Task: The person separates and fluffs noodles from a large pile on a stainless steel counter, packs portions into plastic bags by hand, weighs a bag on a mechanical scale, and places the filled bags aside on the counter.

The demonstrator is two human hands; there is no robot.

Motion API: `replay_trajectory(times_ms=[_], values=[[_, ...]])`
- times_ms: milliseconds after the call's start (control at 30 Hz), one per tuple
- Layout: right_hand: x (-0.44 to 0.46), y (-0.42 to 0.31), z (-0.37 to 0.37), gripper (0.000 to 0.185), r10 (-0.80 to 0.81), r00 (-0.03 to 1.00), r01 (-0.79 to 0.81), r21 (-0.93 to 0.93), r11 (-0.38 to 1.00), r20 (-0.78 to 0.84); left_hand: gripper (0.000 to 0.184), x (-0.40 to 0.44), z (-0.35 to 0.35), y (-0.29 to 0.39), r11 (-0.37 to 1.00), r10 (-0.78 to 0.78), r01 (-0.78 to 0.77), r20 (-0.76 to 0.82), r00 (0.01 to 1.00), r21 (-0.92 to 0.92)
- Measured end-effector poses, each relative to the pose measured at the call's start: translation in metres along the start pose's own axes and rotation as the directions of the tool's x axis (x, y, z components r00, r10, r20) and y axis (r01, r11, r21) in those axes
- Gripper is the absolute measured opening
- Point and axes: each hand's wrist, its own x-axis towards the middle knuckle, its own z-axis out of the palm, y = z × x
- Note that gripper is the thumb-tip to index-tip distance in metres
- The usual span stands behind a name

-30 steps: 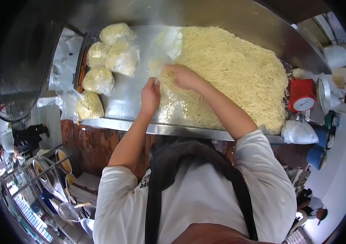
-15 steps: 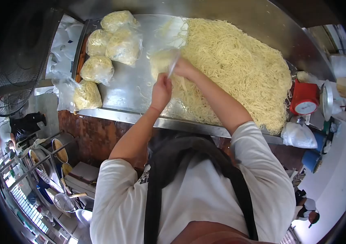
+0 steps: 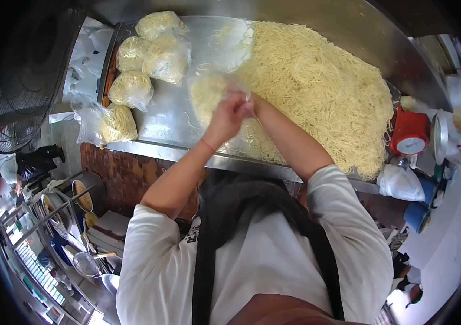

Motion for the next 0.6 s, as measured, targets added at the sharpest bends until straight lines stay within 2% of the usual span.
replay_trajectory(times_ms=[33, 67, 100, 133, 167, 200, 233, 300, 333, 433, 467, 533, 600], values=[[-0.007, 0.007, -0.004, 0.054, 0.112, 0.991, -0.092, -0.242, 0.966, 0.067, 0.014, 0.004, -0.009, -0.004, 0.999, -0.008, 0.007, 0.013, 1.000, 0.048], [-0.016, 0.013, -0.012, 0.057, -0.035, 0.990, 0.097, -0.466, 0.880, 0.140, 0.031, 0.007, -0.029, -0.007, 0.978, -0.205, 0.209, 0.119, 0.972, -0.026], [-0.026, 0.016, -0.018, 0.059, -0.180, 0.961, 0.275, -0.648, 0.710, 0.210, 0.039, 0.011, -0.040, -0.008, 0.976, -0.046, 0.026, 0.086, 0.995, 0.217], [-0.047, 0.017, -0.018, 0.060, -0.504, 0.767, 0.601, -0.718, 0.351, 0.396, 0.047, 0.013, -0.049, -0.010, 0.884, 0.117, -0.143, 0.086, 0.989, 0.445], [-0.066, 0.006, -0.017, 0.064, -0.287, 0.917, 0.380, -0.821, 0.427, 0.276, 0.056, 0.014, -0.052, -0.013, 0.714, 0.268, -0.282, 0.122, 0.956, 0.641], [-0.084, -0.019, -0.011, 0.068, -0.050, 0.991, 0.132, -0.887, 0.442, 0.122, 0.079, 0.014, -0.046, -0.025, 0.540, 0.249, -0.289, 0.178, 0.952, 0.791], [-0.096, -0.032, -0.005, 0.072, 0.186, 0.981, -0.120, -0.911, 0.395, -0.049, 0.080, 0.017, -0.038, -0.044, 0.445, 0.189, -0.297, 0.236, 0.953, 0.844], [-0.107, -0.016, 0.000, 0.074, -0.040, 0.984, -0.156, -0.946, 0.285, -0.174, 0.083, 0.030, -0.023, -0.079, 0.241, 0.056, -0.335, 0.331, 0.942, 0.911], [-0.109, -0.016, 0.003, 0.075, -0.160, 0.963, -0.179, -0.958, 0.226, -0.217, 0.072, 0.041, -0.022, -0.079, 0.240, 0.028, -0.290, 0.292, 0.956, 0.927], [-0.102, -0.022, 0.025, 0.077, -0.395, 0.885, -0.274, -0.962, -0.014, -0.246, 0.041, 0.052, -0.048, -0.051, 0.563, -0.157, -0.090, 0.213, 0.964, 0.822], [-0.094, -0.023, 0.025, 0.074, -0.447, 0.871, -0.231, -0.973, -0.005, -0.204, 0.032, 0.046, -0.059, -0.039, 0.631, 0.033, -0.160, 0.180, 0.983, 0.759], [-0.077, -0.026, 0.017, 0.069, -0.544, 0.828, -0.148, -0.989, 0.019, -0.135, 0.030, 0.029, -0.071, 0.012, 0.630, 0.020, -0.169, 0.203, 0.979, 0.758], [-0.072, -0.050, 0.010, 0.067, -0.421, 0.879, -0.183, -0.974, 0.135, -0.224, 0.030, 0.014, -0.077, 0.073, 0.638, 0.025, -0.170, 0.200, 0.979, 0.751]])
